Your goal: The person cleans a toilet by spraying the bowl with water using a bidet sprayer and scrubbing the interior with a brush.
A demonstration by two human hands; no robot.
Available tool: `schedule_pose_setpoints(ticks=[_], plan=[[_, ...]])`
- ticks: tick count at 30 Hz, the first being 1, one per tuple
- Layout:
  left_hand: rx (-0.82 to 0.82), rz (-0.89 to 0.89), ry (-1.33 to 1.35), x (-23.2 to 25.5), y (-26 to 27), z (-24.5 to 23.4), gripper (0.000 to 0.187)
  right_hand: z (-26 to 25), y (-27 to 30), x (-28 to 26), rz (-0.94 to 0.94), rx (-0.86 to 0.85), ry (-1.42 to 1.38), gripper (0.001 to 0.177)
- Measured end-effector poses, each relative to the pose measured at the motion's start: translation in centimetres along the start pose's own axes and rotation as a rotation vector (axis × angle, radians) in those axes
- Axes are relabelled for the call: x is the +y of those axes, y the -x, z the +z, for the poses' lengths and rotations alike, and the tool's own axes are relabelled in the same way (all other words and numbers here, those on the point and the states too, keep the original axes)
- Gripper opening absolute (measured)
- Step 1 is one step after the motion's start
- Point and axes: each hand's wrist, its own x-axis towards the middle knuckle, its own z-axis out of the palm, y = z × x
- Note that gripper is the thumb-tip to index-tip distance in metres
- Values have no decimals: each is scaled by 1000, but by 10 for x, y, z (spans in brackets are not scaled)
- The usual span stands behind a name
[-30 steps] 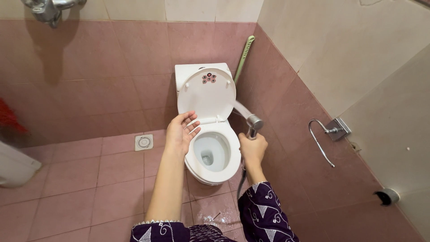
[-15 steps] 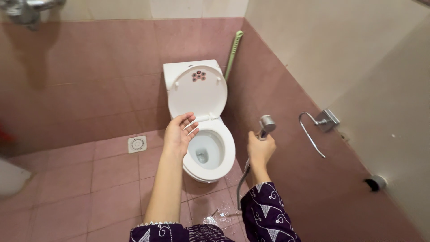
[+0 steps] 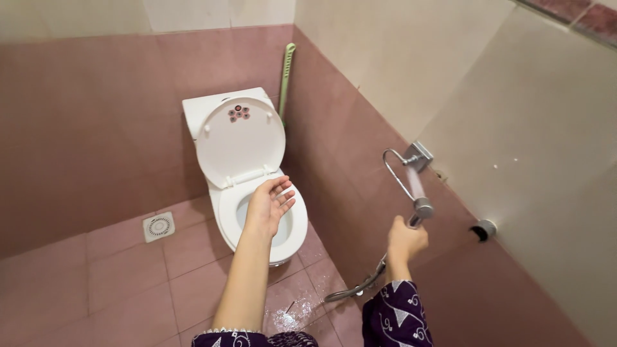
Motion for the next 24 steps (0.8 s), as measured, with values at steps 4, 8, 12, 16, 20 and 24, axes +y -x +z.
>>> schedule_pose_setpoints(ticks=[4, 8, 12, 16, 20, 24], plan=[[-38, -7, -15, -13, 1, 12, 31, -14, 3, -7, 108, -80, 41, 28], [-43, -6, -22, -17, 5, 18, 31, -26, -2, -5, 161, -87, 73, 29], [-20, -8, -29, -20, 8, 23, 31, -24, -5, 1, 136, -182, 95, 29], [-43, 11, -26, -25, 11, 28, 32, -19, -8, 5, 130, -195, 168, 30], [-19, 23, -13, -25, 16, 27, 30, -16, -17, 2, 122, -202, 69, 32], [10, 32, -15, -25, 18, 26, 30, -7, -21, -10, -44, -77, -154, 33]])
